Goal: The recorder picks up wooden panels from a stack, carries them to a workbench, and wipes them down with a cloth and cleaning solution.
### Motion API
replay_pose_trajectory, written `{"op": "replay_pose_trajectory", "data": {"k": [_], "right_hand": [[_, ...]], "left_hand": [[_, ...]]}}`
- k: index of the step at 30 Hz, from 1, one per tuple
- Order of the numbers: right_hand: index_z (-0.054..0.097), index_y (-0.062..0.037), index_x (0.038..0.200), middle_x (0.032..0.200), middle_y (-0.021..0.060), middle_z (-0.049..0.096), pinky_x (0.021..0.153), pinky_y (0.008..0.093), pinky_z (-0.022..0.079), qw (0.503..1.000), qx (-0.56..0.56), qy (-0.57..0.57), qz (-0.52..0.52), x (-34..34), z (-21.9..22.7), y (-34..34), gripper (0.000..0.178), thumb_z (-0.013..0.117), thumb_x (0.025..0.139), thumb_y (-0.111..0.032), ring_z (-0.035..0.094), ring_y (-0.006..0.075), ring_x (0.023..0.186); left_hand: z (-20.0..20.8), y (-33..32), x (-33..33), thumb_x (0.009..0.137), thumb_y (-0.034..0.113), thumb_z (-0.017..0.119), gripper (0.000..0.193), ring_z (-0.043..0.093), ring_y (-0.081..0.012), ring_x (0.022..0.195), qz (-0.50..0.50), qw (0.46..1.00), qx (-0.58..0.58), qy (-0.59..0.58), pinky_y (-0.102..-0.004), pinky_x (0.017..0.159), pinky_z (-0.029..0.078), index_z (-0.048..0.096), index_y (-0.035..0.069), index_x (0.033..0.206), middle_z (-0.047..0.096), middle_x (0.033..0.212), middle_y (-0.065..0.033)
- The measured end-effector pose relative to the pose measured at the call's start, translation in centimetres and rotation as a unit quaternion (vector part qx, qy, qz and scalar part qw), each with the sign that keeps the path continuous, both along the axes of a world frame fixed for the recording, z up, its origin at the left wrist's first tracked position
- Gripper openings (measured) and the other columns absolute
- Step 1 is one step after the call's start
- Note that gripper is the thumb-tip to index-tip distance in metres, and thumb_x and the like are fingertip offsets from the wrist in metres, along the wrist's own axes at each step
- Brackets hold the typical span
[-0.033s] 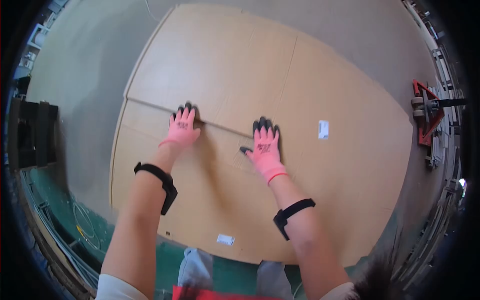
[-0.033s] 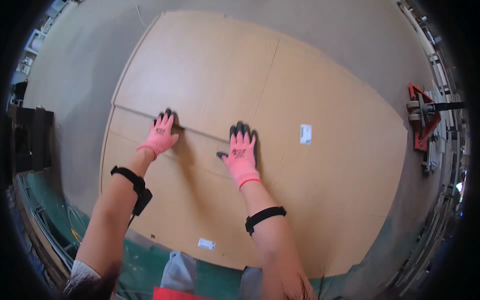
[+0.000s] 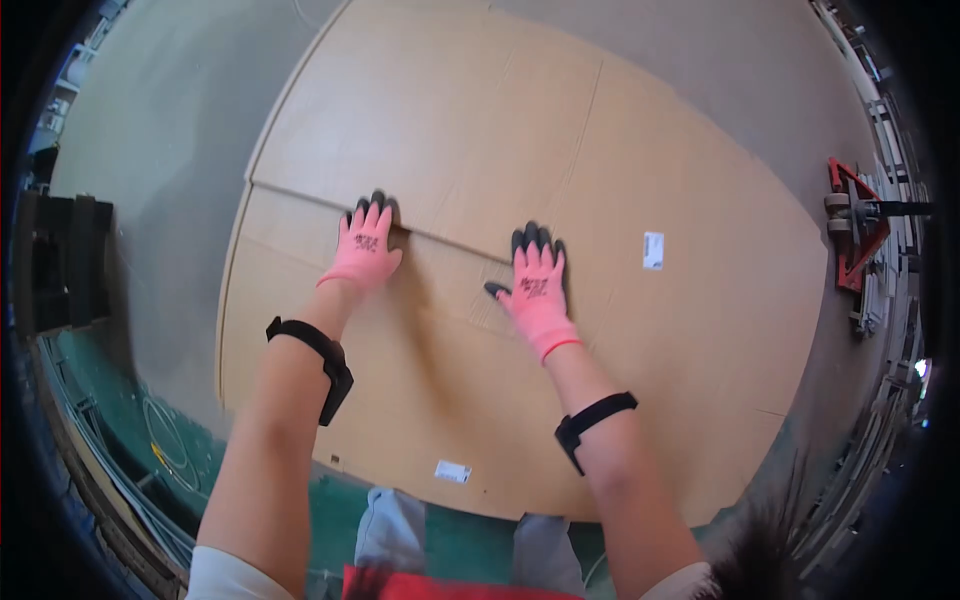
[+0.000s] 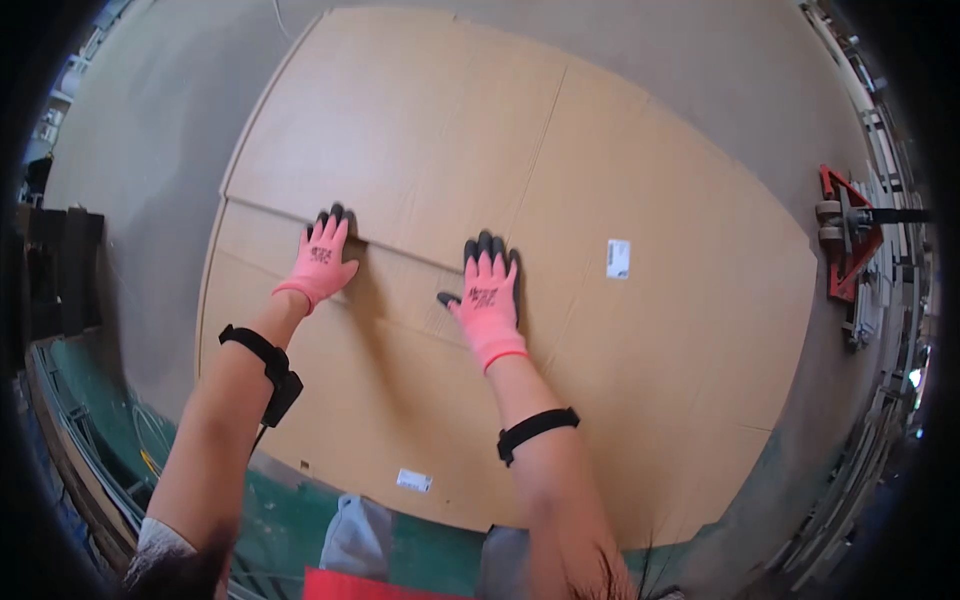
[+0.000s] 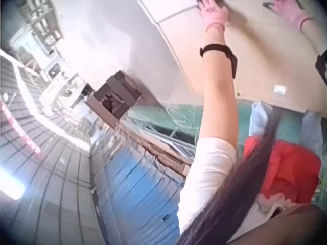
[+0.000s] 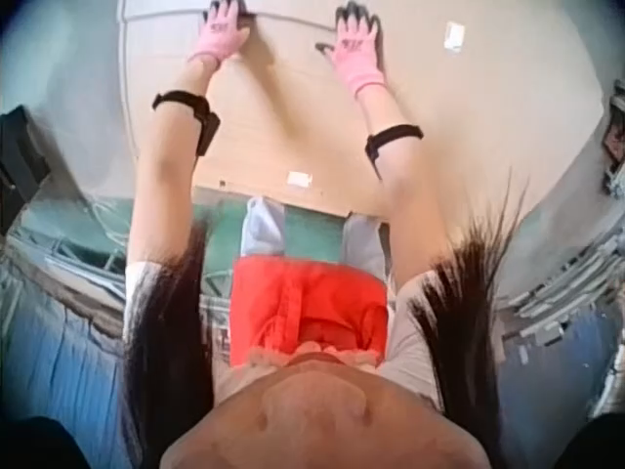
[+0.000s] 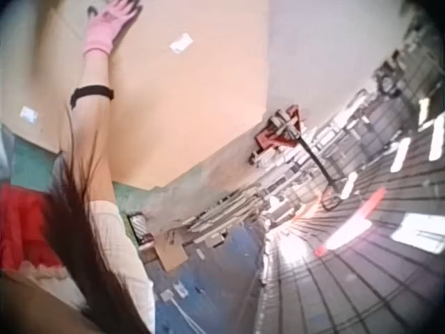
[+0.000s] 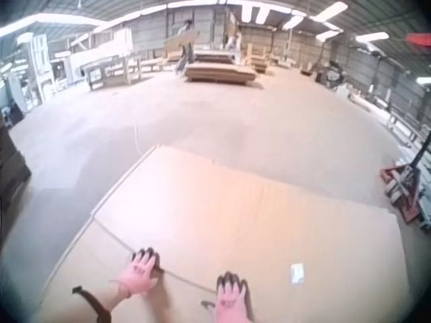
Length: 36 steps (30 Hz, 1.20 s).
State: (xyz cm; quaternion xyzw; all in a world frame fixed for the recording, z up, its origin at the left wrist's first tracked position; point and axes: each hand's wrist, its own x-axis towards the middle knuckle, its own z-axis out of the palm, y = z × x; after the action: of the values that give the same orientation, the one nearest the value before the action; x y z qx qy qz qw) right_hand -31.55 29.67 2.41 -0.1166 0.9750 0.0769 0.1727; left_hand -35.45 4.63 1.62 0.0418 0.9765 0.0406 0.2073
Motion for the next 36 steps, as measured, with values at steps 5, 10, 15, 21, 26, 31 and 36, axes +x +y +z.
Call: {"op": "replay_pose_trajectory", "data": {"k": [5,10,15,21,26,31,36], "right_hand": [[0.032,-0.0039,0.133,0.138,0.0111,0.03,0.106,0.047,0.014,1.0,0.025,-0.017,0.008,0.3,-0.8,0.0,0.079,0.055,0.076,-0.053,0.028,0.0273,0.127],[0.026,-0.0017,0.135,0.137,0.0131,0.029,0.106,0.0461,0.014,0.999,0.017,-0.041,0.009,1.1,-0.4,-0.3,0.085,0.056,0.075,-0.054,0.027,0.0288,0.128],[0.014,0.0013,0.138,0.143,0.0189,0.016,0.108,0.0451,0.011,0.999,-0.016,-0.045,0.017,0.7,1.1,-0.2,0.09,0.051,0.078,-0.055,0.016,0.0316,0.132],[0.013,0.0011,0.138,0.143,0.0182,0.015,0.108,0.0448,0.01,0.998,0.011,-0.062,0.016,0.6,1.7,-0.5,0.09,0.049,0.078,-0.055,0.016,0.032,0.132],[0.017,0.0013,0.137,0.143,0.0183,0.016,0.108,0.0451,0.008,0.995,0.023,-0.096,-0.006,0.2,3.1,-1.0,0.087,0.045,0.079,-0.058,0.014,0.0311,0.133],[0.03,0.001,0.132,0.136,0.0184,0.031,0.106,0.049,0.013,0.988,-0.055,-0.127,-0.062,8.4,6.8,-1.0,0.076,0.047,0.08,-0.052,0.026,0.0348,0.127],[0.042,-0.0038,0.125,0.125,0.0172,0.046,0.102,0.0464,0.024,0.949,-0.166,-0.211,-0.166,28.5,13.2,0.6,0.063,0.04,0.085,-0.052,0.038,0.0342,0.119]], "left_hand": [[-0.2,0.5,1.3,0.077,0.03,0.058,0.067,0.026,-0.033,0.127,-0.012,0.999,-0.012,0.04,-0.0468,0.105,0.018,0.032,-0.001,0.13,0.031,0.135,-0.0189],[0.7,0.4,1.9,0.078,0.031,0.057,0.066,0.028,-0.0333,0.126,-0.015,1.0,-0.013,0.022,-0.0472,0.105,0.018,0.032,-0.001,0.13,0.031,0.135,-0.0199],[0.8,0.3,2.2,0.079,0.032,0.056,0.065,0.028,-0.0339,0.126,-0.016,1.0,0.0,0.024,-0.0479,0.105,0.017,0.033,-0.002,0.129,0.031,0.135,-0.0203],[1.9,0.2,1.8,0.078,0.033,0.056,0.066,0.028,-0.0342,0.126,-0.014,0.999,0.023,0.023,-0.0491,0.105,0.016,0.033,-0.001,0.129,0.032,0.135,-0.0206],[3.2,-0.1,1.7,0.079,0.033,0.054,0.063,0.028,-0.0354,0.126,0.009,0.996,0.086,-0.004,-0.0506,0.105,0.016,0.034,0.0,0.129,0.032,0.135,-0.0206],[4.1,-2.7,13.2,0.082,0.022,0.053,0.053,0.036,-0.0359,0.122,0.055,0.959,0.274,0.051,-0.048,0.105,0.019,0.037,-0.001,0.127,0.041,0.129,-0.0218],[11.8,-6.3,32.1,0.078,0.024,0.056,0.047,0.049,-0.0351,0.103,0.137,0.939,0.285,-0.138,-0.0443,0.09,0.038,0.047,0.001,0.117,0.054,0.107,-0.0183]]}}
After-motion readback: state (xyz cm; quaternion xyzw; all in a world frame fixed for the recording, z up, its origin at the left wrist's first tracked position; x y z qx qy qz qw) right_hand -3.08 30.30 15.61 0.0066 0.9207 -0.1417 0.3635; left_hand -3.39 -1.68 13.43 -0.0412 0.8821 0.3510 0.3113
